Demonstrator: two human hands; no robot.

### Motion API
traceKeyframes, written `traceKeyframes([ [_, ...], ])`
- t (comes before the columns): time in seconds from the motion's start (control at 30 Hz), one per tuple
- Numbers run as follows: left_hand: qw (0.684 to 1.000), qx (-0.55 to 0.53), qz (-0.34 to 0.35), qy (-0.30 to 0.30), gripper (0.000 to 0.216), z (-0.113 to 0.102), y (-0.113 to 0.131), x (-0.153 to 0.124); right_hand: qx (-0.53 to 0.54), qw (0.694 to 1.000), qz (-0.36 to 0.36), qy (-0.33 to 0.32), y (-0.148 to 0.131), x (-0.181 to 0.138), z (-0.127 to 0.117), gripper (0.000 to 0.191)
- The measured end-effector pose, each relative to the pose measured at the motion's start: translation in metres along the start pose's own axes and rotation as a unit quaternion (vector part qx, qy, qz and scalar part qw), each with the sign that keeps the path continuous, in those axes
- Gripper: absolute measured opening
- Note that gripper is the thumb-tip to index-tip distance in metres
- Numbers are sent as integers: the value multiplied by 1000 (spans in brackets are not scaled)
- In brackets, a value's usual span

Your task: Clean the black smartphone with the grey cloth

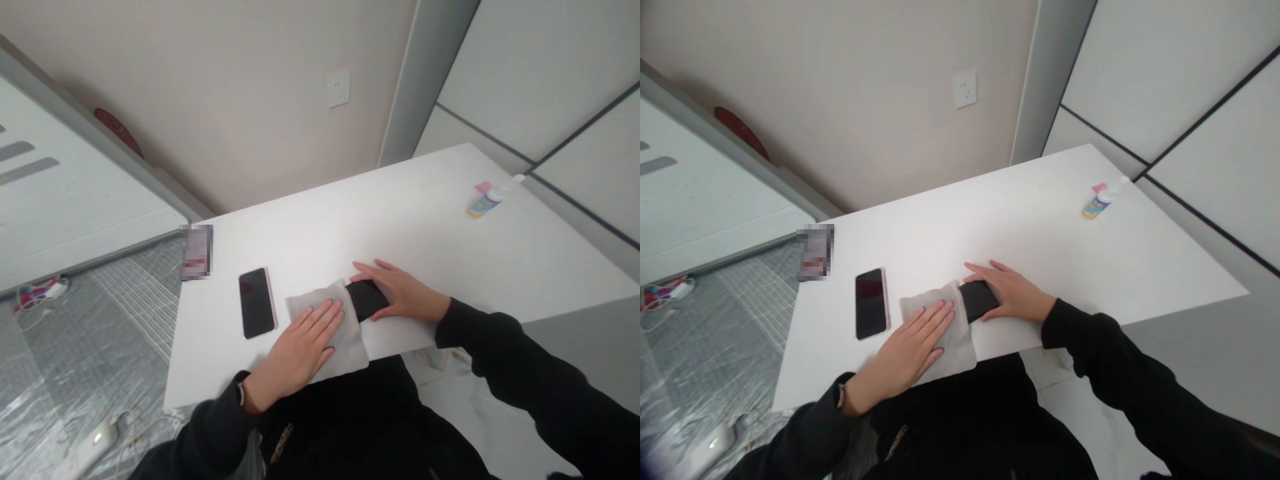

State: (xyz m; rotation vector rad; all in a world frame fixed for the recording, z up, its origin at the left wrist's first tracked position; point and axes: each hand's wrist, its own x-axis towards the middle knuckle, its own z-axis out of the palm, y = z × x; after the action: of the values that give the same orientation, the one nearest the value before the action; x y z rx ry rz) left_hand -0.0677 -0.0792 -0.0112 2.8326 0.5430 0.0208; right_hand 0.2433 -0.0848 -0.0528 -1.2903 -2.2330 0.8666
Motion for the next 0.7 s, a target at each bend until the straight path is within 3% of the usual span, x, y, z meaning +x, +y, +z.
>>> traceKeyframes([
  [0.2, 993, -21, 119, -16, 65, 3, -9, 82, -12, 1000, -6, 13, 5, 0, 8, 101],
  [0.3, 991, -20, 133, -18, 64, 1, -8, 94, -10, 1000, -1, 21, 5, 2, 10, 104],
  [0.4, 996, -7, 90, -18, 65, -1, -9, 72, 1, 1000, 2, 27, 2, 3, 9, 99],
  [0.57, 999, 41, -9, -18, 68, -6, -9, 7, 31, 999, -7, 35, -1, 6, 6, 102],
  [0.7, 997, 70, -8, -29, 67, -8, -9, -1, 42, 998, -17, 44, -1, 9, 7, 107],
])
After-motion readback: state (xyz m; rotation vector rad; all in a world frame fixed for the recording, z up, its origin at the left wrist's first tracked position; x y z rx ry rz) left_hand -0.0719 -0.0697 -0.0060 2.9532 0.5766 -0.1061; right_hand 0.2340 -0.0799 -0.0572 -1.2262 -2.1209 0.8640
